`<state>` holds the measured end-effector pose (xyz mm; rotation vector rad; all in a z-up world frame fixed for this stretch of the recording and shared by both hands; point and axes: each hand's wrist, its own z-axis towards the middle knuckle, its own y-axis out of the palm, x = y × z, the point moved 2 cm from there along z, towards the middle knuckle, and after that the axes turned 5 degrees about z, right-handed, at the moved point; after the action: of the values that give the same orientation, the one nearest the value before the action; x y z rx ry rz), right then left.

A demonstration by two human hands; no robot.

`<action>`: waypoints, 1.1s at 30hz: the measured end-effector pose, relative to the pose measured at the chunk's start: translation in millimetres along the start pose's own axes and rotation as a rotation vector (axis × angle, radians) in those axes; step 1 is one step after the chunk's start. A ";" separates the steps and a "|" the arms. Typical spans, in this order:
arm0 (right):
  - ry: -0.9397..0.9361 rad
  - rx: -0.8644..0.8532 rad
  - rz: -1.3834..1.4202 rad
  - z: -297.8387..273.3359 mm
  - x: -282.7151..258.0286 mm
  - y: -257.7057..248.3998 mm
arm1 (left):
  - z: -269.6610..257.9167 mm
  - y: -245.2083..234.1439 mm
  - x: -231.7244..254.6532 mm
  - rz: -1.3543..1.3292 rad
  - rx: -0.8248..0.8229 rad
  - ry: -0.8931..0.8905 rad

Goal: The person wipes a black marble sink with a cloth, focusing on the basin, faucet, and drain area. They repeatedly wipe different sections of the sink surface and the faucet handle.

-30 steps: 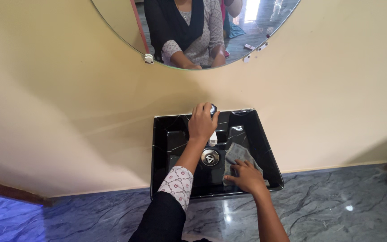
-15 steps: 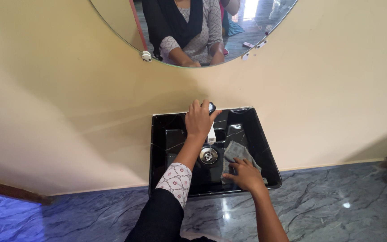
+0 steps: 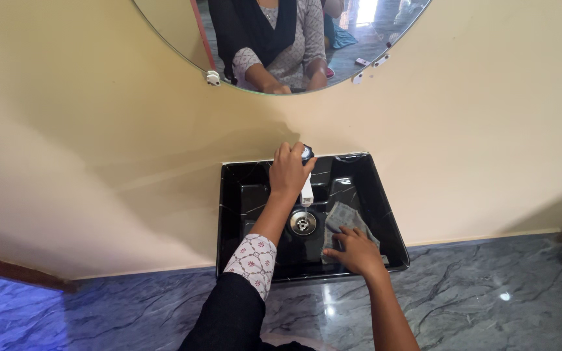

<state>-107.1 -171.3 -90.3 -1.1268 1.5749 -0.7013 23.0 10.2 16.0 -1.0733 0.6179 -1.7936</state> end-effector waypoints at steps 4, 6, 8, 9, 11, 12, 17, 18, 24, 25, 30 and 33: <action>0.002 -0.001 -0.007 1.3 2.1 1.5 | -1.0 -0.6 -1.1 -0.027 -0.001 0.000; 0.000 -0.001 -0.001 1.2 2.9 1.6 | -1.5 -0.6 -1.5 -0.028 0.003 0.008; -0.008 0.007 -0.004 0.7 2.7 1.3 | -1.7 -0.8 -1.9 -0.030 0.009 0.016; -0.012 0.010 -0.006 0.5 2.2 1.1 | -1.6 -0.9 -2.2 -0.032 0.012 0.020; -0.015 0.009 -0.010 0.1 0.8 0.6 | -1.4 -1.1 -2.6 -0.032 0.006 0.022; -0.017 0.009 -0.014 -0.8 0.3 0.1 | -1.7 -1.7 -2.5 -0.034 0.003 0.022; -0.156 0.113 0.048 -4.5 -4.2 -6.6 | -0.2 -12.3 3.0 -0.026 0.013 0.069; -0.191 0.137 0.072 -6.2 -4.8 -7.3 | -1.5 -15.4 4.5 -0.025 0.008 0.071; -0.467 0.297 0.154 -2.5 -7.1 -4.9 | -23.3 -27.0 -13.9 -0.238 -0.130 0.030; -0.466 0.291 0.128 -1.4 -6.0 -2.0 | -36.2 -26.8 -21.6 -0.273 -0.146 0.017; -0.482 0.247 0.132 3.6 1.0 10.8 | -118.5 -20.8 -62.2 -0.307 -0.255 0.031; -0.456 0.179 0.087 7.7 3.5 14.6 | -151.9 -15.5 -72.6 -0.228 -0.347 0.121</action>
<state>-104.5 -168.1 -106.6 -0.9943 1.1425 -0.4743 -102.3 76.4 -76.2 -1.3161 0.9367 -2.0057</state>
